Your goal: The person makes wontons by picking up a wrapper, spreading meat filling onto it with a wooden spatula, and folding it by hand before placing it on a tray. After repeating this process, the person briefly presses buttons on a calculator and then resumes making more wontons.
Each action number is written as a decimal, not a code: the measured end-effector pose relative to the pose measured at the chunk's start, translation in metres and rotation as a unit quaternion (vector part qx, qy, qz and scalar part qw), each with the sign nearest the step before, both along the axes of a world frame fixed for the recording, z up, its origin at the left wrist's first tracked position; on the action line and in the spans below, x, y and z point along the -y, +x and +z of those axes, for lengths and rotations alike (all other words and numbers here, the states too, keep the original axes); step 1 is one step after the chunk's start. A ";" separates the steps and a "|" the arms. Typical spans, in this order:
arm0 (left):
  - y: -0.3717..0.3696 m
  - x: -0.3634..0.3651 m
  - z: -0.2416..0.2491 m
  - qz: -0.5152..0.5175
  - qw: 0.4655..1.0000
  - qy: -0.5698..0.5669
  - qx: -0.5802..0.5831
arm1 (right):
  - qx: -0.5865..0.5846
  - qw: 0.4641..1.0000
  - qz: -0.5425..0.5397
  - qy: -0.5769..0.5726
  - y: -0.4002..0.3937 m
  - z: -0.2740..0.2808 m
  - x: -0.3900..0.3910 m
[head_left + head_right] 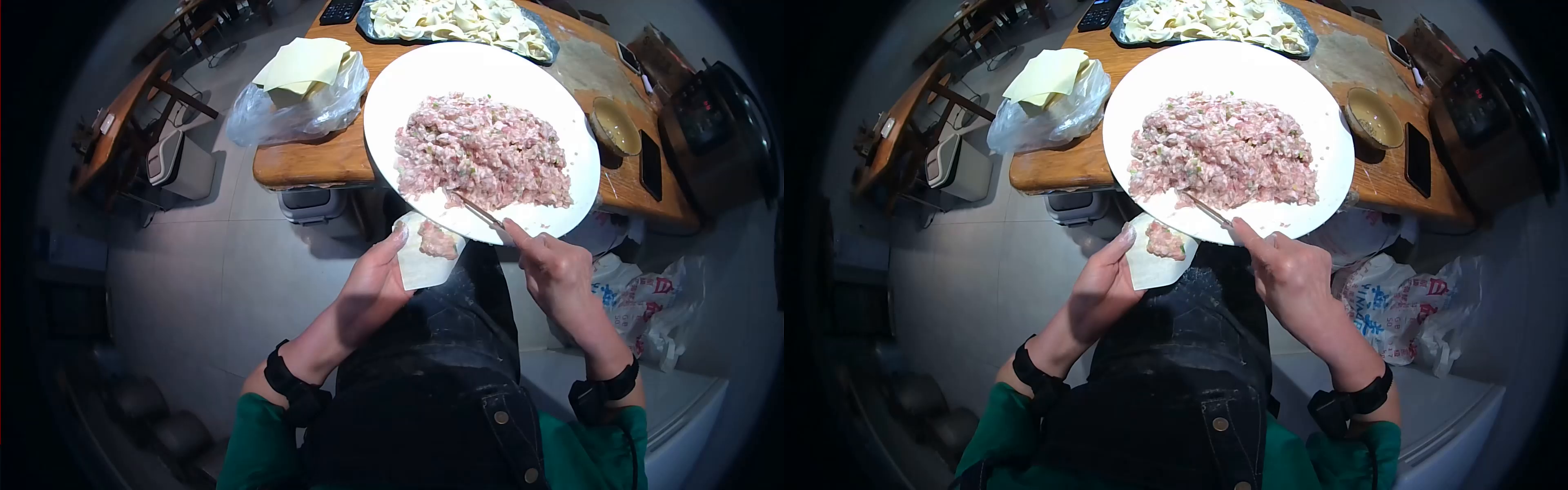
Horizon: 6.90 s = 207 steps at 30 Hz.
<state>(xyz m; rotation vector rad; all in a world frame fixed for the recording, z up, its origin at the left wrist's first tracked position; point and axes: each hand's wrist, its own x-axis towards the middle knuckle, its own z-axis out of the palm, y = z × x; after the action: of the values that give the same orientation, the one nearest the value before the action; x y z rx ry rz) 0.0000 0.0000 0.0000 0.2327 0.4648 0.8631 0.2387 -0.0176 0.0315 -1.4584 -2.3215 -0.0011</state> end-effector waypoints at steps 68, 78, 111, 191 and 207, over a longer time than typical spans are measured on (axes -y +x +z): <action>0.037 -0.063 0.023 0.046 0.846 0.373 -0.377 | -0.414 0.882 -0.067 -0.212 0.025 0.023 -0.040; 0.056 -0.048 0.036 0.108 0.985 0.113 0.072 | -0.598 0.778 -0.060 -0.186 -0.054 0.009 -0.016; -0.015 -0.076 0.060 0.173 0.476 0.595 -0.624 | -0.089 0.952 -0.270 0.111 0.113 0.068 -0.268; 0.019 0.002 -0.004 -0.048 0.999 -0.006 0.004 | -0.037 0.999 -0.008 0.015 0.022 0.003 0.012; 0.022 0.000 0.002 -0.049 0.998 -0.004 0.032 | -0.049 0.997 -0.018 -0.051 0.025 0.006 0.014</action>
<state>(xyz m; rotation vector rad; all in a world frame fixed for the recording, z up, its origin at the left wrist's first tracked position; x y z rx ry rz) 0.0218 -0.0002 0.0019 0.2188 0.3945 0.7715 0.2639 -0.0312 0.0373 -1.5130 -2.2454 0.1787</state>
